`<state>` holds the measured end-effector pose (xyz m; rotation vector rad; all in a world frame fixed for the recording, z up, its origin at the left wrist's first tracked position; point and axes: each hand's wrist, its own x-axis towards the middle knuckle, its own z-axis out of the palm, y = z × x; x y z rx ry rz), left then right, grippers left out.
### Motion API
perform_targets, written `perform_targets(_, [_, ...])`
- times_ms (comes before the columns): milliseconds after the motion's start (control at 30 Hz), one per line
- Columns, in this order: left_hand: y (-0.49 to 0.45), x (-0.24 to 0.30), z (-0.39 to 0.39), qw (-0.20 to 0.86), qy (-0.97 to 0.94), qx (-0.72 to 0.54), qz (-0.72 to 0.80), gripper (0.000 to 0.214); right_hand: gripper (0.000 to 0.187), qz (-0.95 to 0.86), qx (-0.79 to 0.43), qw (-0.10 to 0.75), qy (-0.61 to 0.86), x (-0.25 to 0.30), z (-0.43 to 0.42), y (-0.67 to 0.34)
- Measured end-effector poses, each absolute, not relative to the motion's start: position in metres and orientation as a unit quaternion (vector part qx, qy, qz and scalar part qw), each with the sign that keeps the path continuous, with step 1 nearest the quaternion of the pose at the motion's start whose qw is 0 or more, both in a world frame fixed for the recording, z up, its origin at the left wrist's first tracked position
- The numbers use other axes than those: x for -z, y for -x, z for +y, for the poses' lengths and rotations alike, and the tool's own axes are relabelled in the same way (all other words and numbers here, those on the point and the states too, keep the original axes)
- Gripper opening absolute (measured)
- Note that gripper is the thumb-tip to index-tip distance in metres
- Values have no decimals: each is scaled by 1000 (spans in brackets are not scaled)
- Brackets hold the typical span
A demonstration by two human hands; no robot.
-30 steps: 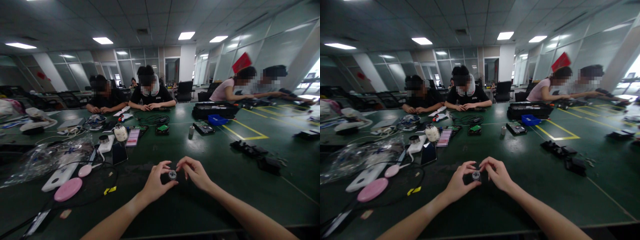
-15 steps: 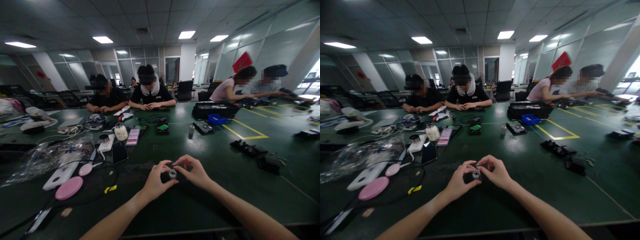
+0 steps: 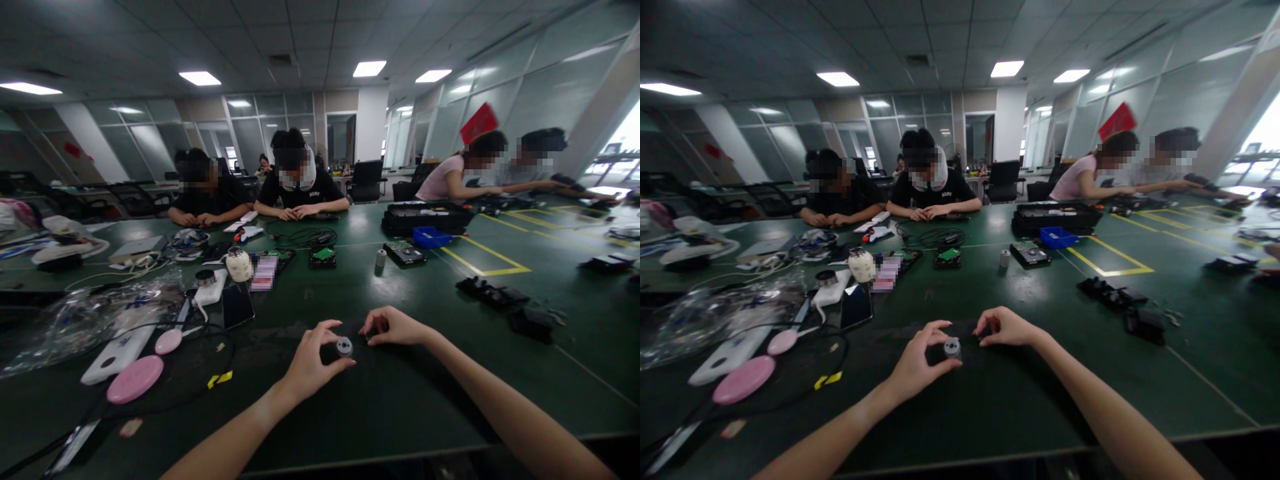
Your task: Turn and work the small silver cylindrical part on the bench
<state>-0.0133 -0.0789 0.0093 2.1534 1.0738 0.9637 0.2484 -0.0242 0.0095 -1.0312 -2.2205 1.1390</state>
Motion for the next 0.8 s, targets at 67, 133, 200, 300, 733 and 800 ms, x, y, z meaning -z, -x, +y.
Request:
perform_targets(67, [13,-10,-79,272,-801,-356,397,63,32,-802,-413,211,377,-9,-23,-249])
perform_targets(133, [13,-11,-80,273,-801,-356,397,64,29,-801,-412,213,379,-9,-23,-249])
perform_targets(200, [13,-10,-80,274,-801,-353,398,64,25,-800,-404,229,381,-9,-23,-247])
perform_targets(300, [13,-9,-80,276,-800,-349,403,64,24,-786,-386,291,387,-12,-29,-238])
perform_targets(733, [14,-5,-78,282,-803,-341,401,63,15,-760,-346,412,365,-28,-77,-189])
perform_targets(800, [13,-5,-79,281,-802,-342,400,62,14,-765,-332,411,370,-26,-77,-189])
